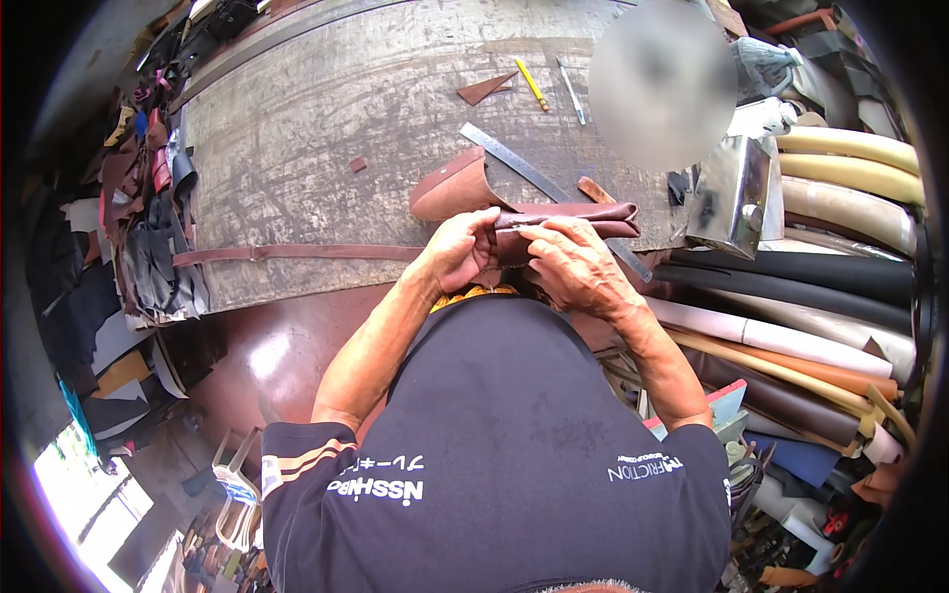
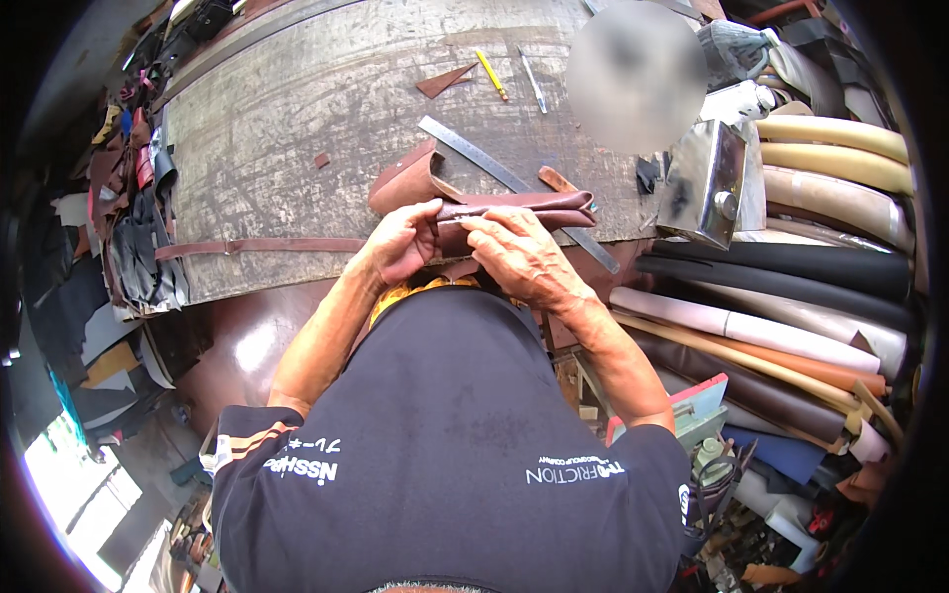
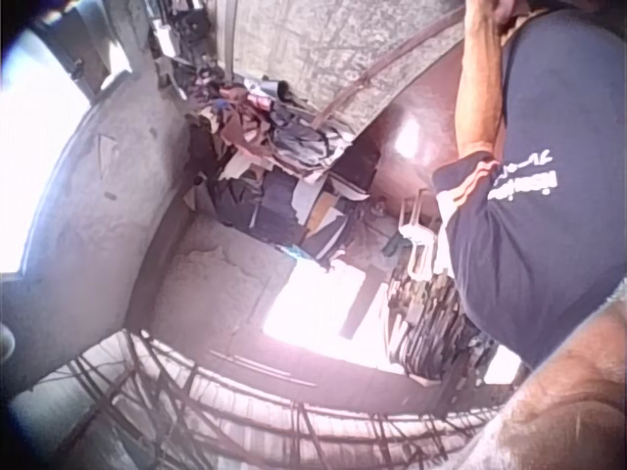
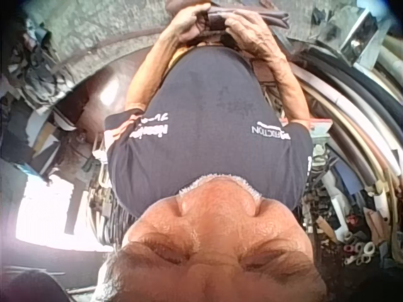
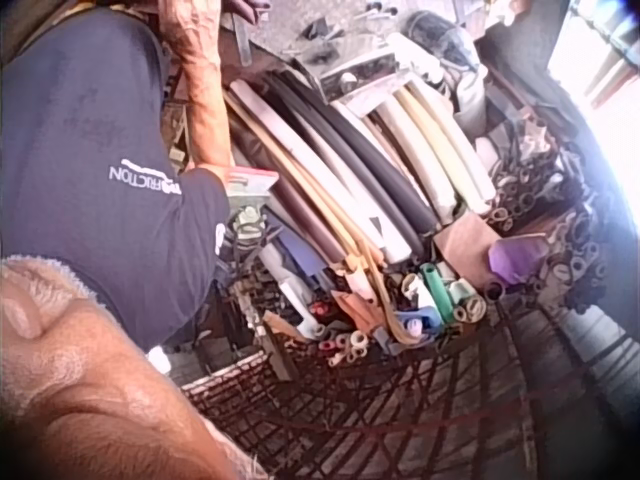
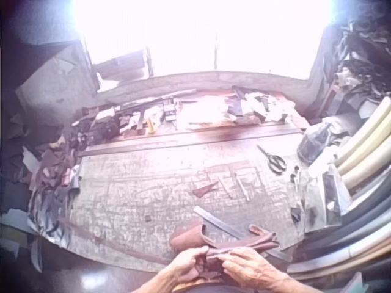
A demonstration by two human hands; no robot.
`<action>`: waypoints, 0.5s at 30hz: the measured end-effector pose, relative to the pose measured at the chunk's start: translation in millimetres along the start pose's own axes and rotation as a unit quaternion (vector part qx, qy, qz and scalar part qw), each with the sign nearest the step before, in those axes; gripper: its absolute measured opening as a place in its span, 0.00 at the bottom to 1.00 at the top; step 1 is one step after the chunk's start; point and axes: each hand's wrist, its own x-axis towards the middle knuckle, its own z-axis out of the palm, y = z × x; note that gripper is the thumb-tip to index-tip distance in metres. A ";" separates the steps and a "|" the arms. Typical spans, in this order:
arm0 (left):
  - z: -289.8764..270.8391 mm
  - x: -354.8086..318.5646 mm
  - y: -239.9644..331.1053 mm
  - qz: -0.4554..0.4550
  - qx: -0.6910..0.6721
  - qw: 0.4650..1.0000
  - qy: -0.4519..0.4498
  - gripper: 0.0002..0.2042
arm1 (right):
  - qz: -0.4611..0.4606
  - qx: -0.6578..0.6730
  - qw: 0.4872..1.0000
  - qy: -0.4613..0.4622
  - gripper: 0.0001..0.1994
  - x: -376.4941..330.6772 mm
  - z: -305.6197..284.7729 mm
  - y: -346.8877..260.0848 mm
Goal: Inspecting and assembling a leather pouch, checking the strap fit and buckle.
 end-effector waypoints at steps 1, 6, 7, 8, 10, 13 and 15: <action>-0.3 -0.1 0.7 0.000 -0.006 1.000 -0.004 0.15 | 0.009 0.023 0.999 0.022 0.15 -0.5 -3.0 2.1; -7.3 -1.8 4.1 -0.005 -0.084 0.991 -0.102 0.17 | 0.119 -0.058 0.990 0.053 0.22 3.9 -22.6 15.7; -14.2 0.9 1.0 -0.014 -0.098 0.989 -0.112 0.18 | 0.120 -0.066 0.990 0.034 0.21 1.3 -23.0 22.5; -24.8 6.3 -4.3 -0.024 -0.111 0.986 -0.121 0.19 | 0.118 -0.054 0.992 0.006 0.19 -0.5 -21.8 27.3; -37.9 17.8 -13.0 -0.044 -0.115 0.986 -0.116 0.21 | 0.110 -0.030 0.992 -0.051 0.16 -1.3 -20.1 34.5; -48.9 44.7 -23.3 -0.087 -0.244 0.963 -0.080 0.23 | 0.070 -0.030 0.997 0.009 0.12 8.1 -20.1 22.0; -44.6 48.6 -17.2 -0.070 -0.251 0.965 -0.032 0.25 | 0.026 -0.038 0.998 0.034 0.09 15.8 -29.3 2.1</action>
